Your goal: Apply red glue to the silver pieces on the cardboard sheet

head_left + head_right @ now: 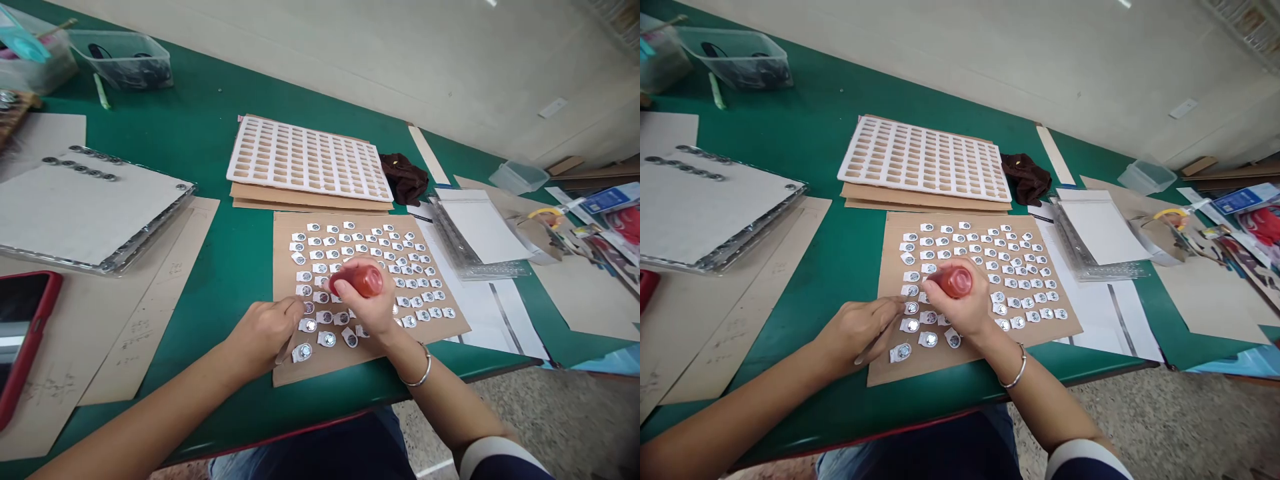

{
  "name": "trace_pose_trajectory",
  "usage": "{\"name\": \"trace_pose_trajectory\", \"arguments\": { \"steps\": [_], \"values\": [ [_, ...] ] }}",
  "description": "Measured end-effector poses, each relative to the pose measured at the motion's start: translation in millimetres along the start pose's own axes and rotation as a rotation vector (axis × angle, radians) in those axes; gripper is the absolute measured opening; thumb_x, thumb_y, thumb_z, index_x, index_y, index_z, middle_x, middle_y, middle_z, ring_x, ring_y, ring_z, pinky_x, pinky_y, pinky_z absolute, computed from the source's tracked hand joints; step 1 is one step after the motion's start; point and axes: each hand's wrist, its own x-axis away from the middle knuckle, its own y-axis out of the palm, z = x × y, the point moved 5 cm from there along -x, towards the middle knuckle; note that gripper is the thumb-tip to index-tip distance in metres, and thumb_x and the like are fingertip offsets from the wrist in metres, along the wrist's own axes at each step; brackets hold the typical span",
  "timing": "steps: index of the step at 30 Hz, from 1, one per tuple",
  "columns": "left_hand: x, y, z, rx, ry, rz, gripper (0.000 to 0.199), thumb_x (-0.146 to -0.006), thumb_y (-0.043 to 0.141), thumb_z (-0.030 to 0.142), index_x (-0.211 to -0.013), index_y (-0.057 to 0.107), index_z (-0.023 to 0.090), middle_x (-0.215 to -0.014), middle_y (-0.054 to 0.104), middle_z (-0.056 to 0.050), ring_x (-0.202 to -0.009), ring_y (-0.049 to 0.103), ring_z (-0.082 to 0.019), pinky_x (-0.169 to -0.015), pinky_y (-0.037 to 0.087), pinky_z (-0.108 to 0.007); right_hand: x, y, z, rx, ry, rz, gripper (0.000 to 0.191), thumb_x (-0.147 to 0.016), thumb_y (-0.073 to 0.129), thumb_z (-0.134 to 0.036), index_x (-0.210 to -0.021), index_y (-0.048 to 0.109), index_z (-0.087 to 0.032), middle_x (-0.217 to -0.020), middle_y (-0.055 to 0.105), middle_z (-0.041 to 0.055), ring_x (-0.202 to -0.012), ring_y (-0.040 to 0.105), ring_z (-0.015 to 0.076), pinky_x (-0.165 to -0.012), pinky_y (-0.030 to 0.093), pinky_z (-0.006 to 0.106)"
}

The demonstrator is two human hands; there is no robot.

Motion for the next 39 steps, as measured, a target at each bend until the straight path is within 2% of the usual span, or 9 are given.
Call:
{"name": "trace_pose_trajectory", "arguments": {
  "steps": [7, 23, 39],
  "values": [
    [-1, -3.0, -1, -0.013, 0.013, -0.007, 0.013, -0.078, 0.043, 0.009, -0.085, 0.052, 0.015, -0.074, 0.065, -0.006, -0.064, 0.065, -0.016, -0.063, 0.055, -0.026, 6, 10, 17, -0.016, 0.029, 0.008, 0.024, -0.070, 0.071, -0.034, -0.085, 0.057, -0.022, -0.079, 0.064, 0.0033, -0.078, 0.065, 0.0210, -0.071, 0.056, 0.041],
    [-3, -3.9, 1, -0.007, 0.014, -0.003, 0.014, -0.082, 0.041, 0.012, -0.082, 0.054, 0.014, -0.072, 0.065, -0.007, -0.062, 0.064, -0.016, -0.060, 0.055, -0.027, 3, 13, 16, 0.033, -0.028, 0.023, 0.024, -0.068, 0.072, -0.032, -0.085, 0.059, -0.021, -0.080, 0.064, 0.0028, -0.076, 0.064, 0.0195, -0.072, 0.055, 0.039],
    [-2, -2.7, 1, -0.037, 0.009, -0.009, 0.010, -0.081, 0.043, 0.012, -0.080, 0.053, 0.015, -0.071, 0.065, -0.006, -0.060, 0.063, -0.015, -0.061, 0.054, -0.027, 3, 14, -1, 0.091, -0.208, 0.016, 0.022, -0.070, 0.072, -0.030, -0.087, 0.059, -0.023, -0.079, 0.061, 0.0007, -0.071, 0.059, 0.0167, -0.066, 0.051, 0.035]
  ]
}}
